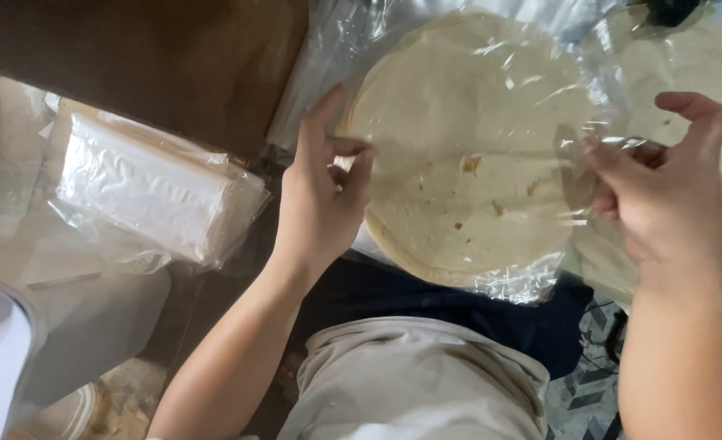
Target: The person places individual tortillas into plastic wrap, stacks them, and folds the edges of the wrap around the stacks by hand.
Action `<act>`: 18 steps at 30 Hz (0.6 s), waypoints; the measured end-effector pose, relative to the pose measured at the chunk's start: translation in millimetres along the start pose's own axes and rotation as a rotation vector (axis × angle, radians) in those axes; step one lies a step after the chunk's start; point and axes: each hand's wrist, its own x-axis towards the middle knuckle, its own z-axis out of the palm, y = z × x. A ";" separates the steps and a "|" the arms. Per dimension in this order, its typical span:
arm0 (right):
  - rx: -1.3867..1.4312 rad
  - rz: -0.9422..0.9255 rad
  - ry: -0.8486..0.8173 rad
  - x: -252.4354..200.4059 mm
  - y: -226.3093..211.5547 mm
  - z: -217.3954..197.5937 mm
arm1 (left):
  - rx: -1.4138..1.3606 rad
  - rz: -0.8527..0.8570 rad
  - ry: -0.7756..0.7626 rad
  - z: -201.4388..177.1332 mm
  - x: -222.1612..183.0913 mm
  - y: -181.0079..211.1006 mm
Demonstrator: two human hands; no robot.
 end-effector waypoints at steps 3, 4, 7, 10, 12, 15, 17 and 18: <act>-0.135 0.013 0.006 -6.9 3.1 1.0 | 0.085 -0.014 -0.007 -2.5 -7.5 1.8; -0.168 -0.003 0.006 -8.9 11.4 -1.0 | 0.108 -0.074 -0.012 -4.7 -11.0 3.4; -0.195 0.020 -0.001 -18.0 -20.0 16.2 | 0.206 -0.110 0.006 -7.3 -15.4 1.4; -0.358 -0.117 -0.036 -17.0 15.0 -1.9 | 0.274 -0.143 -0.012 -10.0 -17.2 5.1; -0.496 -0.152 0.032 -20.8 -2.6 0.4 | 0.298 -0.140 0.007 -13.7 -19.0 3.9; -0.665 -0.320 0.137 -27.4 -9.0 -6.4 | 0.493 0.095 0.117 -20.9 -19.2 8.4; -0.691 -0.443 0.160 -34.8 -26.9 4.4 | 0.655 0.323 0.190 -15.6 -18.0 25.8; -0.778 -0.528 0.103 -36.0 -46.2 20.4 | 0.683 0.405 0.201 -8.3 -14.4 40.6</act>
